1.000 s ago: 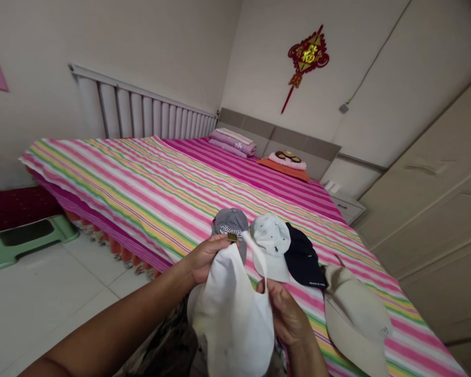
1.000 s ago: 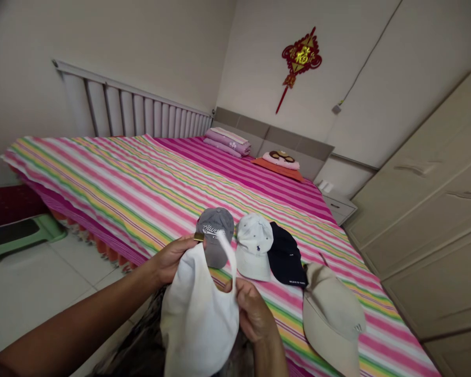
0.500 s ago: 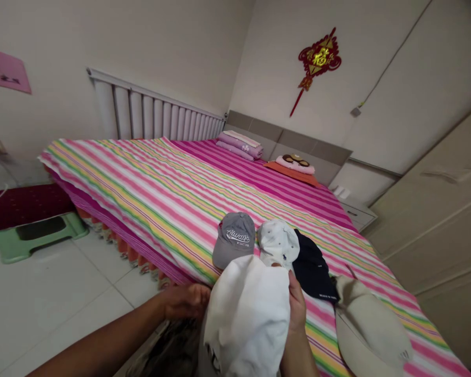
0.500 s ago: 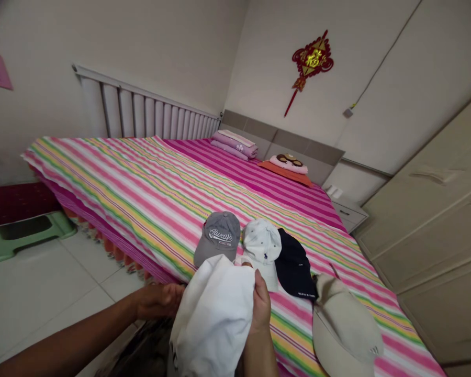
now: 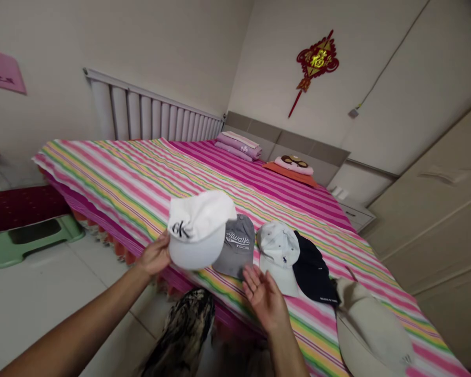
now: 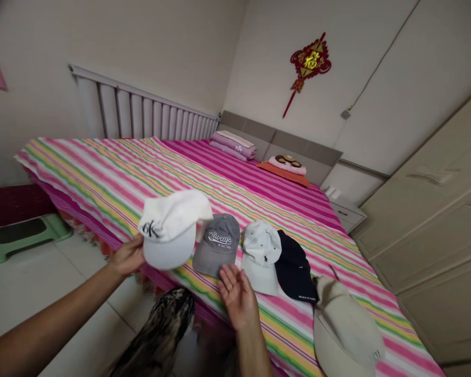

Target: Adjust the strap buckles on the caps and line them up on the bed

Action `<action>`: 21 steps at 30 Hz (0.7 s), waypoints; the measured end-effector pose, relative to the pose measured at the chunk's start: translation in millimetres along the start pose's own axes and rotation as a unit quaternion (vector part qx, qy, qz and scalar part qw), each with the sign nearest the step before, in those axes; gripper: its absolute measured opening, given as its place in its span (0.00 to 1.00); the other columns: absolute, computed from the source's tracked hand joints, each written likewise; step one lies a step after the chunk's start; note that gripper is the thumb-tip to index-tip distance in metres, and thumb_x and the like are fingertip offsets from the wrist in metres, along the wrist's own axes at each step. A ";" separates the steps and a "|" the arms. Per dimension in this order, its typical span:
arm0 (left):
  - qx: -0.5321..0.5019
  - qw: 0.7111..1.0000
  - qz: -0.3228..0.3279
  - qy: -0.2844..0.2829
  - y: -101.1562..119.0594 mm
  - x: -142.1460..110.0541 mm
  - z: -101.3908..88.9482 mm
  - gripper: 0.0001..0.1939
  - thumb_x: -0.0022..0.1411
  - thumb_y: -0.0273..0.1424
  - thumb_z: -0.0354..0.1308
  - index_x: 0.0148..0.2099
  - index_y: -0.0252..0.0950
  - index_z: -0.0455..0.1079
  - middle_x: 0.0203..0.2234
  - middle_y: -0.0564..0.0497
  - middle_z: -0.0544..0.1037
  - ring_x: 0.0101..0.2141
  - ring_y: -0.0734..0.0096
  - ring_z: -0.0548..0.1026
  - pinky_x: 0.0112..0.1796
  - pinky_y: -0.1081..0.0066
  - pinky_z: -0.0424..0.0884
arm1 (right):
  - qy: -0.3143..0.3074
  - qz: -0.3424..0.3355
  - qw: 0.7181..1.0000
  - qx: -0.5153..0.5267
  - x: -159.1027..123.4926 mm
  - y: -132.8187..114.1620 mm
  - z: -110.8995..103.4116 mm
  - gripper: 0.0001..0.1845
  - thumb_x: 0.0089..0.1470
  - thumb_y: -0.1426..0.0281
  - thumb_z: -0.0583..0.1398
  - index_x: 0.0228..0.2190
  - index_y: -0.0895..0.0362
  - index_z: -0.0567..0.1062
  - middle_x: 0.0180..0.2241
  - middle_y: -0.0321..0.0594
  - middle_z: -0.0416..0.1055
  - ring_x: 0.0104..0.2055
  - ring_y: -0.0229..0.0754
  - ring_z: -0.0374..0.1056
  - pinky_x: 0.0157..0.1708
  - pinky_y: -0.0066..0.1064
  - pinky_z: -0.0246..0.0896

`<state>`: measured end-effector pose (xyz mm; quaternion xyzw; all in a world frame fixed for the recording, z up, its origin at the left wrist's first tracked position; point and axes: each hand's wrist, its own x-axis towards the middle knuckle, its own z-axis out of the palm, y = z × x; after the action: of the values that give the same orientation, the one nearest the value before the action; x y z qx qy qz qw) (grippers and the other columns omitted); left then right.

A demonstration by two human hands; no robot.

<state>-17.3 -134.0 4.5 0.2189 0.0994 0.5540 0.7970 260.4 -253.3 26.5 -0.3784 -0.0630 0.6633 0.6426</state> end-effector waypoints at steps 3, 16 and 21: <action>-0.013 0.993 0.112 0.046 33.5 37.6 28.2 0.17 0.59 0.20 0.45 0.46 0.39 0.68 0.29 0.52 0.79 0.29 0.74 0.76 0.46 0.70 0.66 | 0.101 0.048 0.993 -0.028 13.1 14.6 -16.0 0.04 0.49 0.75 0.56 0.24 0.58 0.70 0.24 0.41 0.76 0.26 0.37 0.72 0.26 0.26 0.65; 0.218 0.928 0.014 0.301 44.3 94.0 -36.3 0.13 0.49 0.17 0.57 0.40 0.26 0.69 0.20 0.47 0.75 0.24 0.67 0.74 0.29 0.69 0.73 | 0.102 0.058 0.992 -0.036 27.2 27.7 -26.7 0.04 0.47 0.75 0.60 0.23 0.60 0.70 0.24 0.45 0.75 0.28 0.39 0.73 0.30 0.26 0.67; 0.297 0.888 0.010 0.351 41.7 98.7 -52.5 0.09 0.44 0.18 0.61 0.31 0.28 0.69 0.17 0.49 0.72 0.21 0.68 0.71 0.25 0.69 0.70 | 0.095 0.056 0.993 -0.037 37.1 28.4 -23.8 0.06 0.47 0.72 0.61 0.22 0.60 0.70 0.22 0.42 0.74 0.27 0.38 0.72 0.30 0.27 0.67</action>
<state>-37.2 -17.9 -14.5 0.2370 0.5304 0.5477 0.6021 255.6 -234.2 -22.1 -0.4661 -0.0052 0.6563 0.5933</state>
